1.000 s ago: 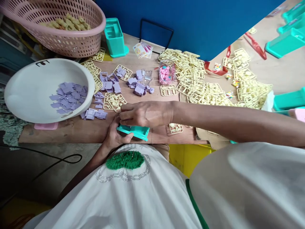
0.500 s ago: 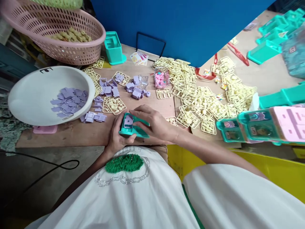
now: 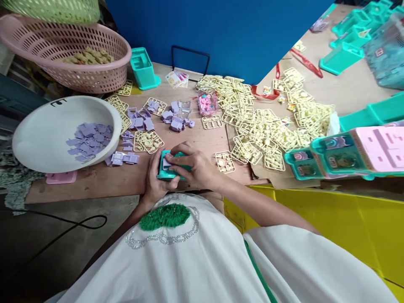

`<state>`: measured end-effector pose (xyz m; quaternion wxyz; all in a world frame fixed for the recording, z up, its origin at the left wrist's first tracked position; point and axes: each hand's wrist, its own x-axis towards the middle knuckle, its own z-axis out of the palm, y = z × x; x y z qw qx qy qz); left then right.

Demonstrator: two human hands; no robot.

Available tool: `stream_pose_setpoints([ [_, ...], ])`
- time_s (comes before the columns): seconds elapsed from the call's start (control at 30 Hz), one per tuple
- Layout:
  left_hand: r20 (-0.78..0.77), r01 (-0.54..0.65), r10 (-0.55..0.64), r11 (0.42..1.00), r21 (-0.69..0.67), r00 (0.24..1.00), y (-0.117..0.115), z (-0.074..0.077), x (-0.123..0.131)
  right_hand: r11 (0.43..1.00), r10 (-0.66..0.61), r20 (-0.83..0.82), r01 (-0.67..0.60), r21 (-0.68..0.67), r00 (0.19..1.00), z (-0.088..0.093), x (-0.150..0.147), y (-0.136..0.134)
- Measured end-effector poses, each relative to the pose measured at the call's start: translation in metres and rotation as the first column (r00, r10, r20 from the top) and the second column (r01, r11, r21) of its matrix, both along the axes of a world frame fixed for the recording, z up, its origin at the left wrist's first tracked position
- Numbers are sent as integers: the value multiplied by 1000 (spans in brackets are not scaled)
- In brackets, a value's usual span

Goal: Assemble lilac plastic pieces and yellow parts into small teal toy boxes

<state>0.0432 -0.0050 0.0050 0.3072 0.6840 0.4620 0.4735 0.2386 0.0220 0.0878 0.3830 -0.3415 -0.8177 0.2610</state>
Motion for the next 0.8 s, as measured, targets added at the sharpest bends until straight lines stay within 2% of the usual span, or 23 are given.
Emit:
stream_pose_setpoints([
  [0.23,7,11,-11,998,-62,1000,0,2,-1,980,-4,-62,-9,-200,998,2,8,4],
  [0.43,32,35,-33,998,-44,999,2,0,-2,996,-22,-79,15,-88,997,-5,3,-1],
  [0.57,19,37,-36,998,-48,999,3,1,-3,1000,6,-108,-7,-7,994,-3,-3,-10],
  [0.67,18,37,-36,999,-32,999,4,0,-3,1000,-3,-99,1,-12,995,-2,-4,-14],
  [0.8,30,30,-29,999,-40,999,5,-2,-3,1000,-15,-104,13,-25,994,-6,-1,-6],
])
